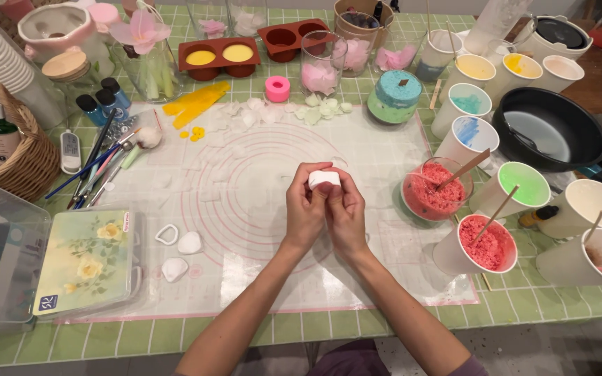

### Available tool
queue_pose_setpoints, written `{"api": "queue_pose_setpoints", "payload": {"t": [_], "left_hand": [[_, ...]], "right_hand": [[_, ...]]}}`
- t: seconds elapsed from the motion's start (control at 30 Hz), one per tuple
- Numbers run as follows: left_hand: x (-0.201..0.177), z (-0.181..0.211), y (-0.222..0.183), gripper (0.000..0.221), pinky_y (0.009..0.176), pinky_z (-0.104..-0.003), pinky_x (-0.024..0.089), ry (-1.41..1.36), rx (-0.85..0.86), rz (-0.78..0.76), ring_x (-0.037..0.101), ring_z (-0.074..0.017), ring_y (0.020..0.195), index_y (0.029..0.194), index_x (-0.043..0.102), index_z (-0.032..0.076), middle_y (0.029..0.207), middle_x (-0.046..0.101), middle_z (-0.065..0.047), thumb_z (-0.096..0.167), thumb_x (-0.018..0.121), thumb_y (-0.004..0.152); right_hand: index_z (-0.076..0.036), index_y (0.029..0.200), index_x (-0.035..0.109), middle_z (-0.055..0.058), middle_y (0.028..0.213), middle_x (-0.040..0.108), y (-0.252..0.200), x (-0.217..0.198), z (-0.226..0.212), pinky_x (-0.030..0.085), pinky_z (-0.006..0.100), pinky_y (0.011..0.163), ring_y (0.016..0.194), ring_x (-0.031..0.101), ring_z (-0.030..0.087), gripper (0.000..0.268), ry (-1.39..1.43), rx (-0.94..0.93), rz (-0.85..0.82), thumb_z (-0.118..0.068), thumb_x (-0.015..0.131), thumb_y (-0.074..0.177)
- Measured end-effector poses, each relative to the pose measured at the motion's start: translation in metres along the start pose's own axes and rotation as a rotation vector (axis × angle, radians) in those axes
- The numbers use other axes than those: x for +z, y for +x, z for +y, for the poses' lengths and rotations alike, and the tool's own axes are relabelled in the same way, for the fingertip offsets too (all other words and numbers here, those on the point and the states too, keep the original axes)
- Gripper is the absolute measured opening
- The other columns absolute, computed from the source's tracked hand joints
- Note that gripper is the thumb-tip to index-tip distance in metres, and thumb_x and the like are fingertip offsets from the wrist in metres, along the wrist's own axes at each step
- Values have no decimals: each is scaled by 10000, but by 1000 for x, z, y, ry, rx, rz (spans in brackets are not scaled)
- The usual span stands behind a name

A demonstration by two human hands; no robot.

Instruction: Molding small pieces of wax into petal shapes using hand-held molds on a workbench.

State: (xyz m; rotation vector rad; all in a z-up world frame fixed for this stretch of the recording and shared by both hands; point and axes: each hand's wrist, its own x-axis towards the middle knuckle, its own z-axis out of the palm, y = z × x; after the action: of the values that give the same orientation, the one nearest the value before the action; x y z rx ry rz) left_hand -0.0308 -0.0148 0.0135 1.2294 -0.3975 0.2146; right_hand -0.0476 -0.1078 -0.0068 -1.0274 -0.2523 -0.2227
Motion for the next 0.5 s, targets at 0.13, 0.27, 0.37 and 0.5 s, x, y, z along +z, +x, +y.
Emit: {"api": "queue_pose_setpoints", "payload": {"t": [0.13,0.27,0.37,0.5], "left_hand": [[2,-5,-2,219,686,-198,459,-24,19,42,538,-36,781,1209,635,4,912,643,-1,-14,531,1017],[-3,-9,2,207,723,-203,474,-42,44,32,557,-39,824,1224,648,-1,956,661,-11,77,622,1034],[-9,-2,10,302,701,-194,461,-93,-32,-31,545,-35,805,1312,616,21,957,647,-5,134,653,1035],[-7,-1,13,456,725,-187,498,-122,-74,-114,587,-31,833,1437,523,63,1007,639,-7,119,658,1005]], "right_hand": [[21,1370,534,97,1165,674,-2,1,-1,572,308,926,1042,678,174,391,-30,22,33,-260,537,1098],[27,1419,539,97,1172,670,2,-9,2,534,288,868,1035,649,159,408,-67,53,61,-235,543,1107],[33,1465,503,101,1241,647,9,-4,-6,514,308,950,1111,627,163,442,4,77,34,-227,531,1108],[35,1486,428,150,1289,628,12,2,-20,507,379,1053,1168,638,237,487,166,132,5,-228,498,1082]]}}
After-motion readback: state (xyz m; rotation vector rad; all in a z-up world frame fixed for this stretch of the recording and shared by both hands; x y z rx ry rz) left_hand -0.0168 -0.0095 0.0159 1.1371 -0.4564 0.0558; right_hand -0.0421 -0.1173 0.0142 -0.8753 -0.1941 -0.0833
